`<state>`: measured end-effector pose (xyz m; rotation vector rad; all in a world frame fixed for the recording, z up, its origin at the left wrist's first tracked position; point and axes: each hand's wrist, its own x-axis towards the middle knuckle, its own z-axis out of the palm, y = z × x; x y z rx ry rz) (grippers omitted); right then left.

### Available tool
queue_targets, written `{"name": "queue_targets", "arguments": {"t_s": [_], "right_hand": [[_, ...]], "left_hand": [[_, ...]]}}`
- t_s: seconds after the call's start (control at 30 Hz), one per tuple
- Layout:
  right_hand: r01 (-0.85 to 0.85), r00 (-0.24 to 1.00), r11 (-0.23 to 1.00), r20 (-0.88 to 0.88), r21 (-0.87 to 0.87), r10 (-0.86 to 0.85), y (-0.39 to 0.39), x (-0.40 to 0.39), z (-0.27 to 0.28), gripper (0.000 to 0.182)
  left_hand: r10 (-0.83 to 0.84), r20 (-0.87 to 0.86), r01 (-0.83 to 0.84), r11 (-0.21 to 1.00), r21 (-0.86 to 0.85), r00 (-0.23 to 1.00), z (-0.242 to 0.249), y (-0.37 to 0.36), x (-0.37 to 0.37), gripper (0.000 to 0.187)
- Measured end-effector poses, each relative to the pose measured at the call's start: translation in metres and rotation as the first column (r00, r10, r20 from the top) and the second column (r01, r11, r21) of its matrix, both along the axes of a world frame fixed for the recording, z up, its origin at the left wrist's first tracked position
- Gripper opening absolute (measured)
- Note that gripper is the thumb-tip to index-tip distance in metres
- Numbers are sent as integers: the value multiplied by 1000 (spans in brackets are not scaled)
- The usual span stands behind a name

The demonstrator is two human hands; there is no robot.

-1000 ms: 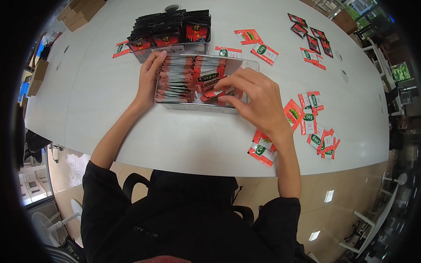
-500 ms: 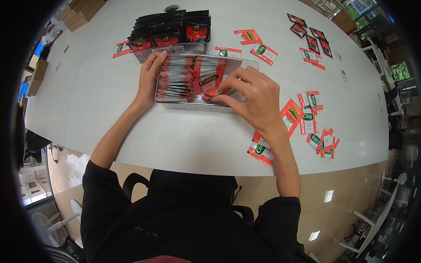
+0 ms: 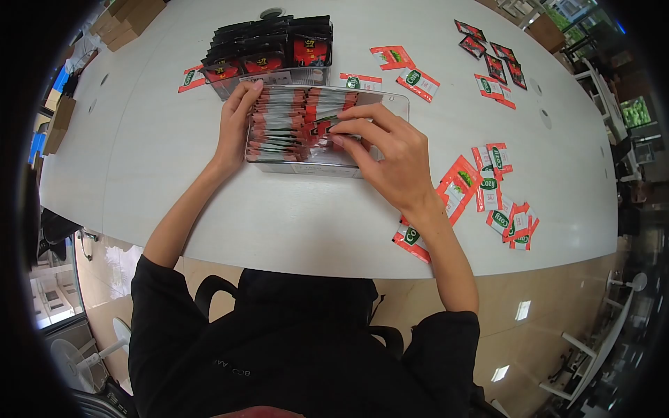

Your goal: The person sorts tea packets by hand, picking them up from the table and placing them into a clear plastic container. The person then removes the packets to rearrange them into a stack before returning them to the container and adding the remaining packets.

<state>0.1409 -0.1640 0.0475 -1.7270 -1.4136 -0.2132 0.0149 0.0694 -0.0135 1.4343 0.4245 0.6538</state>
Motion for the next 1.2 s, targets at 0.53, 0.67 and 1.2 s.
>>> {"name": "queue_targets", "arguments": {"t_s": [0.53,0.67,1.2], "right_hand": [[31,998,999,-53,-12,-32,-7,0,8,14],[-27,999,1000,-29,7,27,-4,0,5,16],[-353,929,935,-101,44,355,0,-10,9,27]], "left_hand": [[52,386,-342,582,738,921,23,-11,-14,22],[-7,290,-275,304,912,957,39,-18,-18,28],[-62,218,-190,301,935,974,41,-36,-22,19]]}}
